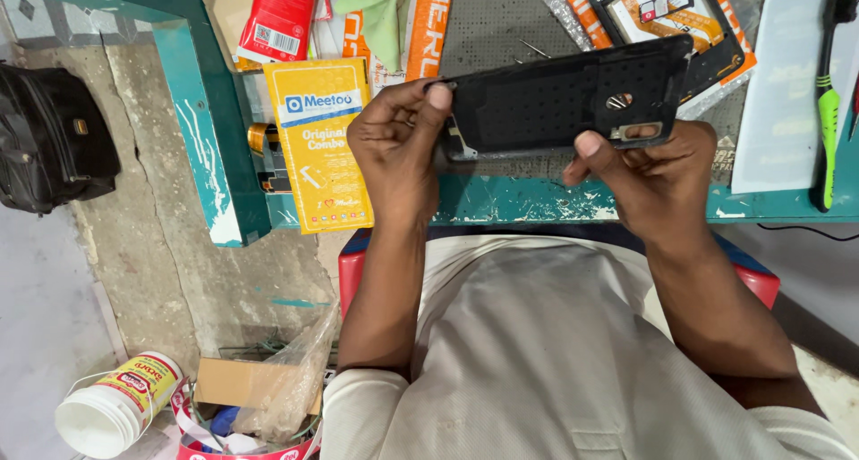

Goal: The person pries open the back cover of a smartphone using a small blade tool, working around the edges of the device. They then pick up a tube of mobile phone adhesive, open it, and apply glue onto the inside of the removed back cover.

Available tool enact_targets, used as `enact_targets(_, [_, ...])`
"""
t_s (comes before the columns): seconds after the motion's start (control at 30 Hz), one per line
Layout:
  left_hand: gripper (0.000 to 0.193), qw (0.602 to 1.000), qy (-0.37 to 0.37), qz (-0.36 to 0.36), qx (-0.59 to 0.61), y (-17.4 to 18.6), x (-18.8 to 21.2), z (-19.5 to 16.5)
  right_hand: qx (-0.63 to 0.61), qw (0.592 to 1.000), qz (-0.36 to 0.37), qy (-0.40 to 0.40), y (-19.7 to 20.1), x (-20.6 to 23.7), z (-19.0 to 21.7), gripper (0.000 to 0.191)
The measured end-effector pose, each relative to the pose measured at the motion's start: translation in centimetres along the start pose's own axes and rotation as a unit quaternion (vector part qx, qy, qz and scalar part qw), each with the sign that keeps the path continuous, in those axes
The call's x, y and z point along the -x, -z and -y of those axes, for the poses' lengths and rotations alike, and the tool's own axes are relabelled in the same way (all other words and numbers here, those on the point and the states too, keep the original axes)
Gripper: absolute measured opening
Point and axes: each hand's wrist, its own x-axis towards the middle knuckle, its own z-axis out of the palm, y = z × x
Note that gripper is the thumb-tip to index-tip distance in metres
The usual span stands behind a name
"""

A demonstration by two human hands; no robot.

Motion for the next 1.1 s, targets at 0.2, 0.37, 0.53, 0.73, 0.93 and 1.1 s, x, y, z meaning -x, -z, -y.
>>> enact_targets(0.2, [0.03, 1.0, 0.026, 0.0, -0.013, -0.2, -1.0, -2.6, -0.032, 0.998, 0.021, -0.04, 1.6, -0.7, 0.1, 0.007])
enact_targets(0.37, [0.02, 0.982, -0.019, 0.149, -0.117, 0.0, -0.9, -4.1, -0.068, 0.995, 0.055, -0.055, 3.2, -1.2, -0.4, 0.01])
enact_targets(0.53, [0.008, 0.967, 0.015, 0.123, -0.223, -0.7, 0.2, -2.7, -0.006, 0.997, 0.072, -0.038, 2.8, -1.5, 0.5, 0.009])
enact_targets(0.73, [0.009, 0.989, -0.043, 0.055, -0.129, -2.9, 2.1, -0.4, 0.013, 0.995, 0.099, 0.002, -1.8, -1.3, 0.6, 0.036])
enact_targets(0.93, [0.014, 0.959, -0.087, 0.077, -0.259, -1.9, 1.7, -0.8, 0.014, 0.998, 0.06, -0.01, -1.9, -1.3, 0.4, 0.026])
enact_targets(1.1, [0.018, 0.977, -0.054, 0.012, -0.206, -1.2, 0.0, -2.1, 0.059, 0.996, 0.064, 0.005, -0.1, -1.0, 0.9, 0.019])
